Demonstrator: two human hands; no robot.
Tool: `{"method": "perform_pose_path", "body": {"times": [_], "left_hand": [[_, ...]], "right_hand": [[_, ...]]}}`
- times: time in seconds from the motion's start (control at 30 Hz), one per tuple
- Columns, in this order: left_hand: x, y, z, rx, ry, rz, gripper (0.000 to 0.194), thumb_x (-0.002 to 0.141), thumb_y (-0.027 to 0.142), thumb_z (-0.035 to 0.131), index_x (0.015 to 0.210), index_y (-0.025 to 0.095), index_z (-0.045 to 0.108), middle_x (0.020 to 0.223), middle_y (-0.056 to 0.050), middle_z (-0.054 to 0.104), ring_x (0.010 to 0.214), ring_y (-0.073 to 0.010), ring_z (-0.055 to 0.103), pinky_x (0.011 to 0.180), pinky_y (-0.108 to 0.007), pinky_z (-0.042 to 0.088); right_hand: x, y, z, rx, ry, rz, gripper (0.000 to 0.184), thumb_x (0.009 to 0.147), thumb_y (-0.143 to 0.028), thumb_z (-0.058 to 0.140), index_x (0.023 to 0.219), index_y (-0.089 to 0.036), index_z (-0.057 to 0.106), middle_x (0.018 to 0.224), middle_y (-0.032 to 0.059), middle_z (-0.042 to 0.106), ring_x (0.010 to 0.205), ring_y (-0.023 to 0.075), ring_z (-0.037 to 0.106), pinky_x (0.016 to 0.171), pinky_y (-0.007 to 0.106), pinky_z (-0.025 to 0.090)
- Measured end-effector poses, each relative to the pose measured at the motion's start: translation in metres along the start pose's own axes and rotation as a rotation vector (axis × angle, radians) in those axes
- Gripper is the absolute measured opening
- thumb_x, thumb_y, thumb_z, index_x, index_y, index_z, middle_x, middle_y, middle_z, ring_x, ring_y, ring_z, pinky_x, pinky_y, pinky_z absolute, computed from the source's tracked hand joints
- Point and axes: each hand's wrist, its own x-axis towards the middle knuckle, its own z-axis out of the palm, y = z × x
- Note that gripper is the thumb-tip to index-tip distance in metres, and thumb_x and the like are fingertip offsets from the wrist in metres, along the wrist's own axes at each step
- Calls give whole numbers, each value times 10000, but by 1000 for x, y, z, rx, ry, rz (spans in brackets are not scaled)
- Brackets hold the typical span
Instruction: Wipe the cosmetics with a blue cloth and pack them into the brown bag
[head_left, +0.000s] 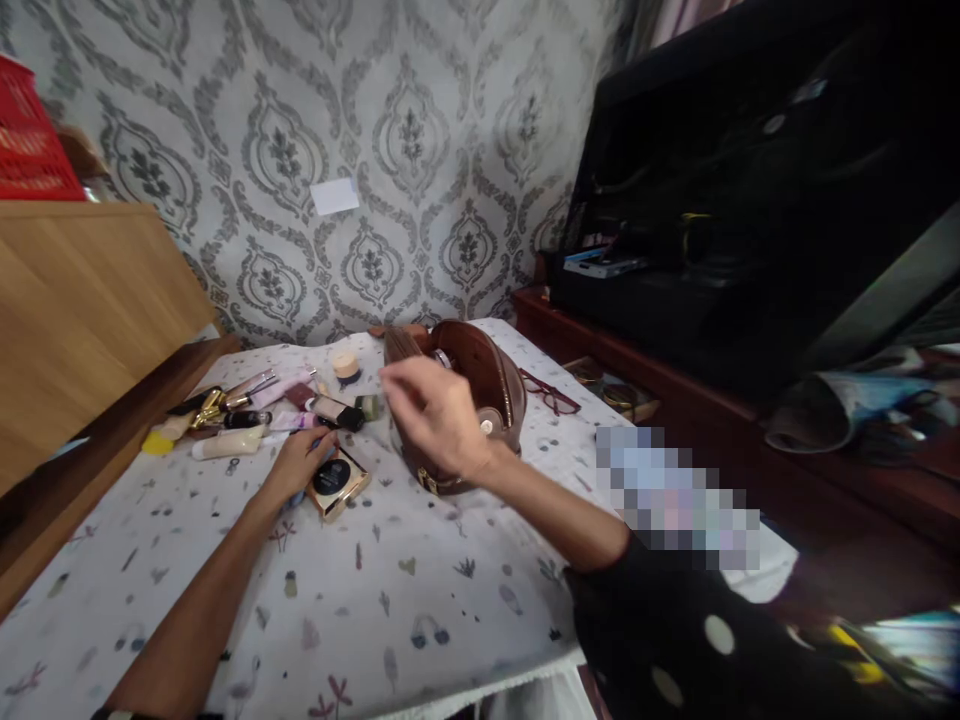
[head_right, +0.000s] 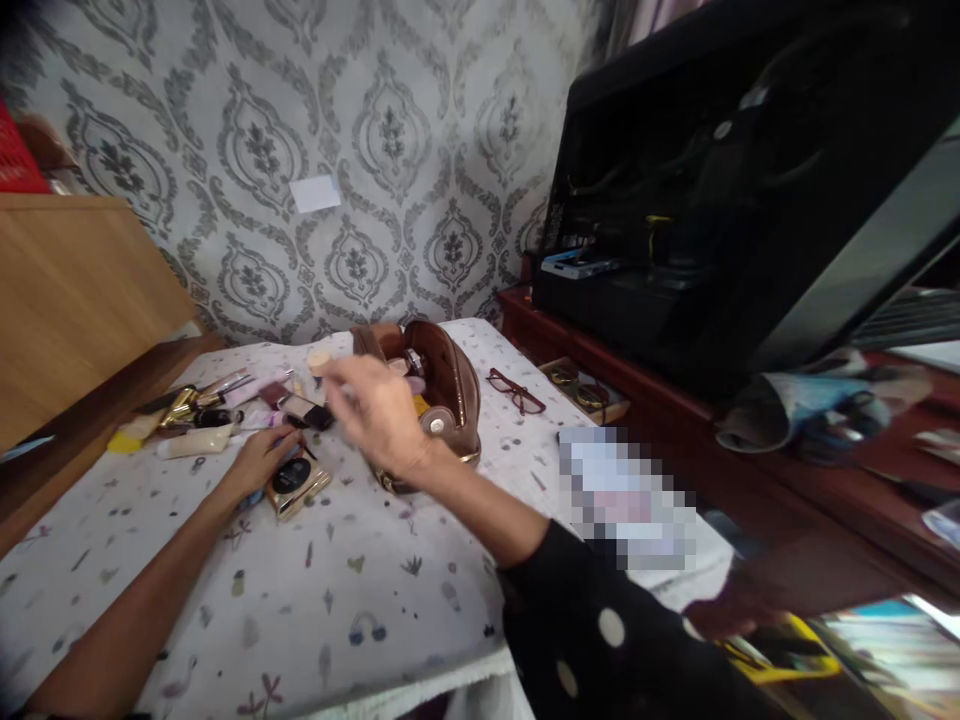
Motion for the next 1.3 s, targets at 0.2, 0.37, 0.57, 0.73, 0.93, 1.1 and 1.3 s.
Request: {"method": "perform_pose_path", "body": {"times": [0.2, 0.37, 0.57, 0.73, 0.93, 1.1, 1.3], "left_hand": [[0, -2, 0, -8, -14, 8, 520, 877, 591, 385, 746, 177, 671, 696, -35, 674, 706, -224, 609, 676, -297, 442], [1, -4, 1, -24, -12, 7, 525, 886, 592, 385, 762, 176, 681, 702, -34, 686, 701, -218, 614, 667, -290, 446], [0, -3, 0, -35, -6, 18, 519, 884, 588, 395, 754, 177, 682, 695, -25, 688, 685, -206, 607, 654, -278, 455], [0, -2, -2, -34, -18, 21, 511, 876, 566, 381, 750, 168, 676, 669, -30, 665, 681, -211, 595, 644, -280, 442], [0, -5, -2, -28, -32, 25, 493, 890, 545, 378, 764, 168, 671, 677, -18, 652, 694, -198, 585, 665, -275, 435], [0, -6, 0, -26, -10, 33, 484, 897, 525, 379, 783, 171, 689, 696, -23, 669, 701, -206, 601, 686, -285, 441], [0, -6, 0, -41, -30, 29, 504, 892, 560, 373, 768, 177, 676, 686, -30, 672, 703, -218, 605, 667, -287, 434]], "right_hand": [[54, 48, -31, -444, -321, 592, 263, 961, -155, 477, 1115, -125, 689, 1067, 83, 750, 976, 167, 691, 838, 237, 490], [64, 85, -17, -564, -555, 764, 191, 925, -126, 604, 1074, -52, 699, 1148, 185, 711, 1125, 250, 663, 905, 305, 511], [62, 104, -7, -649, -675, 849, 363, 944, -350, 656, 1238, -142, 612, 1243, 111, 630, 1081, 234, 648, 904, 426, 564], [63, 112, 0, -691, -704, 865, 368, 949, -351, 646, 1242, -131, 609, 1245, 121, 628, 1079, 236, 647, 906, 427, 561], [64, 122, 11, -725, -680, 820, 389, 963, -353, 624, 1289, -146, 583, 1282, 121, 613, 1102, 243, 637, 927, 454, 554], [66, 125, 10, -730, -684, 789, 374, 963, -353, 623, 1281, -158, 589, 1277, 111, 616, 1099, 239, 638, 923, 450, 556], [66, 120, 2, -706, -669, 791, 371, 961, -357, 628, 1271, -156, 593, 1265, 109, 621, 1084, 235, 643, 908, 441, 562]]}}
